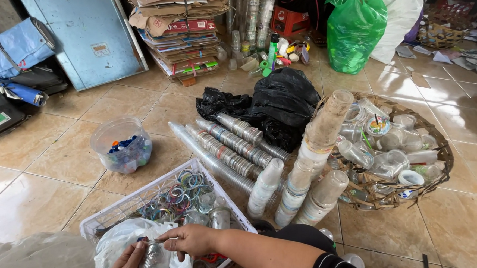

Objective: The person sits on the floor and sorts plastic cups from a white bag into a white crate. They use a red tool to cut or remove bands from the cups before placing them in the crate. The person also stacks some cups into tall columns on the floor.

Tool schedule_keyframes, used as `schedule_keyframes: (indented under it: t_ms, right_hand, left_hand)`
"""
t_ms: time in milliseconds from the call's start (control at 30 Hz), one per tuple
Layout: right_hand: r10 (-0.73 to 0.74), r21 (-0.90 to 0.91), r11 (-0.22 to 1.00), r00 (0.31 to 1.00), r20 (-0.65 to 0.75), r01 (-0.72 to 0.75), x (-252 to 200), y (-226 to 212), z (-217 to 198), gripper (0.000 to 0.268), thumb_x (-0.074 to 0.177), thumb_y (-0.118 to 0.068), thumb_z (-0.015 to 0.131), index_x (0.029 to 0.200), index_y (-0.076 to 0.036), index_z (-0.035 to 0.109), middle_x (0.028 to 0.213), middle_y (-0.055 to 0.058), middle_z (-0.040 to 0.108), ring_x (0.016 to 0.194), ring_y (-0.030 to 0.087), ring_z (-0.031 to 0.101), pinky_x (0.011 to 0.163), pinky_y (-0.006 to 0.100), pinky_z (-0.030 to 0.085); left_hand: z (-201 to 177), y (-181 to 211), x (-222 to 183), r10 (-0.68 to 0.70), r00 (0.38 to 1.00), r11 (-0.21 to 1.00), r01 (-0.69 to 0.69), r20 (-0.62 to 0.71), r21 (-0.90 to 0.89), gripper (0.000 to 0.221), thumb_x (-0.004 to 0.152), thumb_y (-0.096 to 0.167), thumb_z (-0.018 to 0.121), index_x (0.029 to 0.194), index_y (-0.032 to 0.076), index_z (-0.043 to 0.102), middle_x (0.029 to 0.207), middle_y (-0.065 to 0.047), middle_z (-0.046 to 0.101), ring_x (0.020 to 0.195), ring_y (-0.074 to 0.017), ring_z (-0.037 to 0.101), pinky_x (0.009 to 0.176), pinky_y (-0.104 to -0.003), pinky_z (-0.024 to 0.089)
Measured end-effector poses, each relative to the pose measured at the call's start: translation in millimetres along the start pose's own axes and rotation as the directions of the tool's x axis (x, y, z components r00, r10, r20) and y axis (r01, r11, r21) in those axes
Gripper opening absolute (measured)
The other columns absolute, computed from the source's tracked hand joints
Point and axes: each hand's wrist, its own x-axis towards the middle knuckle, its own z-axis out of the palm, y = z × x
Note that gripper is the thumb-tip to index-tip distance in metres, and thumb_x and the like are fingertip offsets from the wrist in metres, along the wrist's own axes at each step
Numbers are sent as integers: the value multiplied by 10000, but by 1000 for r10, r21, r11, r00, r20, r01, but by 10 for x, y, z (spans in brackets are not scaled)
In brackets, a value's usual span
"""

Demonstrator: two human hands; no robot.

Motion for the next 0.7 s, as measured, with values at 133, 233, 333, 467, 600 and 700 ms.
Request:
schedule_keyframes:
  t_ms: [133,233,333,467,600,700]
  right_hand:
    - [-8,51,999,998,57,5,-22,-78,36,568,1011,-458,578,1509,-187,539,662,7,639,462,70,474,430,210,372]
    - [27,-19,999,1000,9,-26,-5,-90,50,504,1016,-422,567,1462,-187,577,684,42,625,561,123,542,508,265,448]
    - [-8,17,1000,1000,-5,8,16,-85,18,469,1015,-361,581,1416,-116,603,744,61,621,638,141,582,556,287,501]
    - [-59,33,998,998,28,58,0,-69,53,500,1031,-332,577,1482,-120,546,732,63,641,633,131,599,547,262,496]
    - [-39,-54,998,999,26,40,-11,-118,48,421,1036,-330,570,1419,-162,618,752,55,654,652,128,602,559,270,486]
    - [-38,-49,998,999,23,39,-18,-103,72,440,1026,-328,581,1436,-172,611,740,54,648,624,119,579,546,261,469]
  left_hand:
    - [238,272,-286,-55,998,996,58,-43,71,352,1102,113,502,1230,-185,637,1089,-269,655,999,-297,585,889,-384,439]
    - [155,146,-230,14,999,999,-12,-35,42,328,1087,100,505,1229,-170,626,1124,-238,647,1015,-262,554,893,-336,402]
    - [196,286,-326,5,999,990,1,-40,141,242,1045,68,478,1140,-77,647,1071,-186,650,947,-250,536,852,-311,382]
    - [69,69,-200,-16,1000,990,13,25,144,206,1026,3,493,1127,-115,629,947,-201,596,837,-248,500,758,-337,375]
    - [360,364,-491,-14,1000,992,16,-23,128,184,1025,-1,493,1148,-97,590,988,-216,591,875,-259,497,780,-347,379]
    - [517,546,-653,0,999,969,13,-53,245,198,998,10,533,1155,-92,594,970,-211,600,866,-266,511,786,-358,411]
